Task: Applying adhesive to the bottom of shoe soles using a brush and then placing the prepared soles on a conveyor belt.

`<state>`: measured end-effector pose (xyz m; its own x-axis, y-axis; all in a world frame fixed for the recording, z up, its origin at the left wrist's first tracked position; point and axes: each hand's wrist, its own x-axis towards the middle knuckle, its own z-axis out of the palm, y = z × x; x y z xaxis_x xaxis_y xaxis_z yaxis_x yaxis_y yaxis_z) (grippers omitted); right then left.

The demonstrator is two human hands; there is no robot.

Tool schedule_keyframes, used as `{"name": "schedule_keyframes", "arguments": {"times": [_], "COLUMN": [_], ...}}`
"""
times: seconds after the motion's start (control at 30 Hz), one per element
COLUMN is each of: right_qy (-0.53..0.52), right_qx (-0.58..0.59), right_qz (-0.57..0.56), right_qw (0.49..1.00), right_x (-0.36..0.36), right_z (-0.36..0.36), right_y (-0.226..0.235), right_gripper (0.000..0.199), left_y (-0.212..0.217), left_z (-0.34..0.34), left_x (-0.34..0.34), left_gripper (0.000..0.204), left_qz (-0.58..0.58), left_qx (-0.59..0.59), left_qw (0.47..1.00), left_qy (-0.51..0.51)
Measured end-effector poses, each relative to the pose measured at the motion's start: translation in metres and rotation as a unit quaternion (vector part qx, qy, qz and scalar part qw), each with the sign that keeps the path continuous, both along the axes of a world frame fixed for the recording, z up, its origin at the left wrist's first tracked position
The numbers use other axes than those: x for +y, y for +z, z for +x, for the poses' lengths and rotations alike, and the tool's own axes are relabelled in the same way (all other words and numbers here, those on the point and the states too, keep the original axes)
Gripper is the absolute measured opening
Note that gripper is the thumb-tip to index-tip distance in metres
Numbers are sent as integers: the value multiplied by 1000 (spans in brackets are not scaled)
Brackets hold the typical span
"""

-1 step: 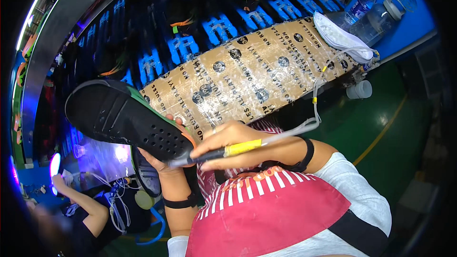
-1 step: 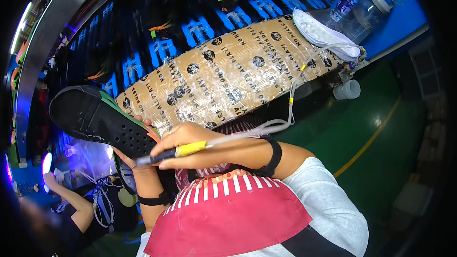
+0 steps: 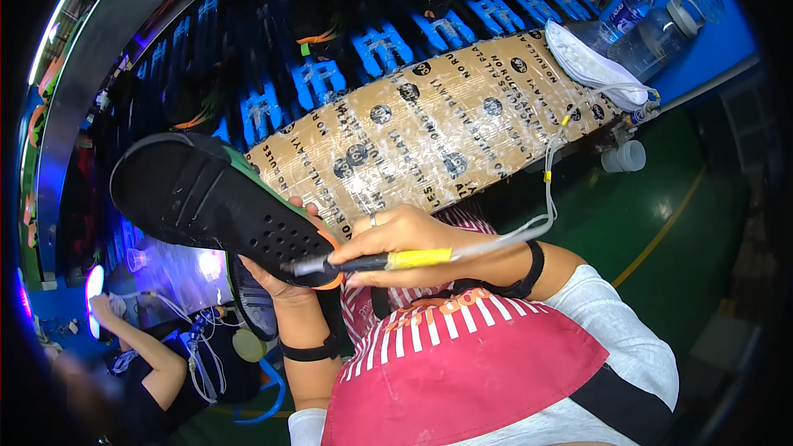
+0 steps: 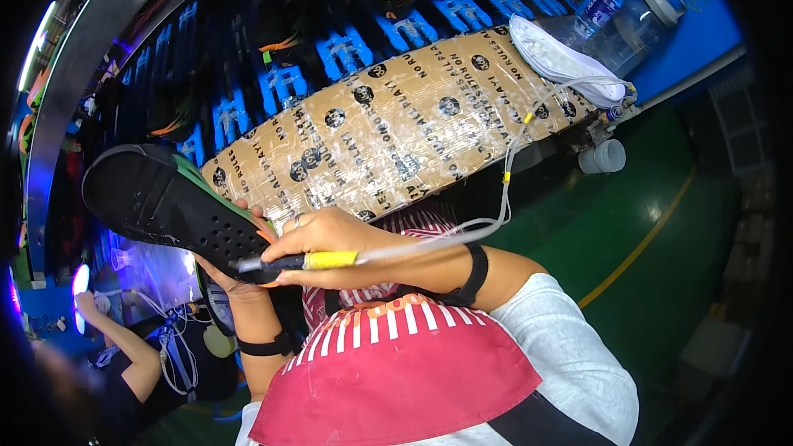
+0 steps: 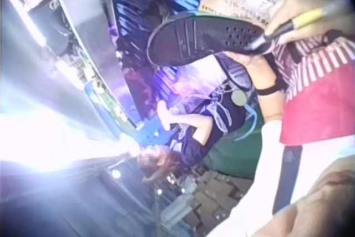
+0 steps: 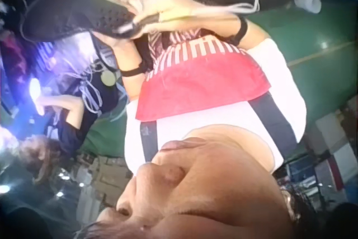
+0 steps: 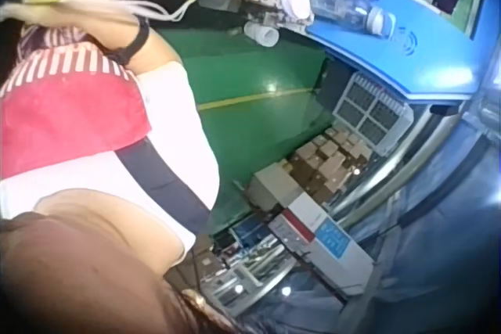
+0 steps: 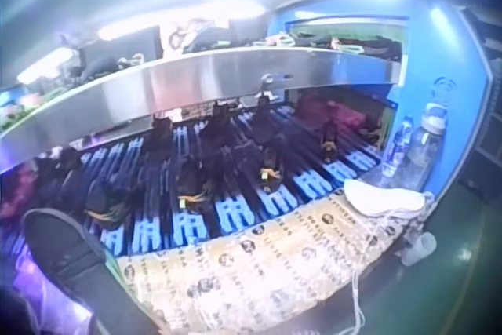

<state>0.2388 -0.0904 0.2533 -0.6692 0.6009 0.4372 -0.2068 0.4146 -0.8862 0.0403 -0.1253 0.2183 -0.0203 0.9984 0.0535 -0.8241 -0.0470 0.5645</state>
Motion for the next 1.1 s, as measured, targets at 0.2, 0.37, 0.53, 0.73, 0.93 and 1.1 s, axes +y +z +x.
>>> {"name": "schedule_keyframes", "arguments": {"times": [0.2,0.37,0.53,0.73,0.93,1.1], "right_qy": [90,-7,92,16,82,22], "right_qx": [23,-38,-35,-3,20,-36], "right_qz": [24,89,80,94,86,170], "right_qw": [995,995,992,995,993,985], "right_x": [-3,-9,-8,-10,-7,-11], "right_z": [5,0,7,1,9,0], "right_y": [1,-12,-13,-17,-17,-25], "right_gripper": [28,26,28,30,28,29], "left_y": [5,0,1,32,53,59], "left_z": [-13,-32,-49,-32,-29,-22], "left_x": [-3,-4,-4,5,9,16], "left_gripper": [85,89,78,59,46,41], "left_qz": [-22,-65,-70,-92,-131,-161], "left_qx": [73,103,181,226,296,332], "left_qw": [997,990,978,960,928,904], "left_qy": [4,-70,-82,-140,-185,-217]}}
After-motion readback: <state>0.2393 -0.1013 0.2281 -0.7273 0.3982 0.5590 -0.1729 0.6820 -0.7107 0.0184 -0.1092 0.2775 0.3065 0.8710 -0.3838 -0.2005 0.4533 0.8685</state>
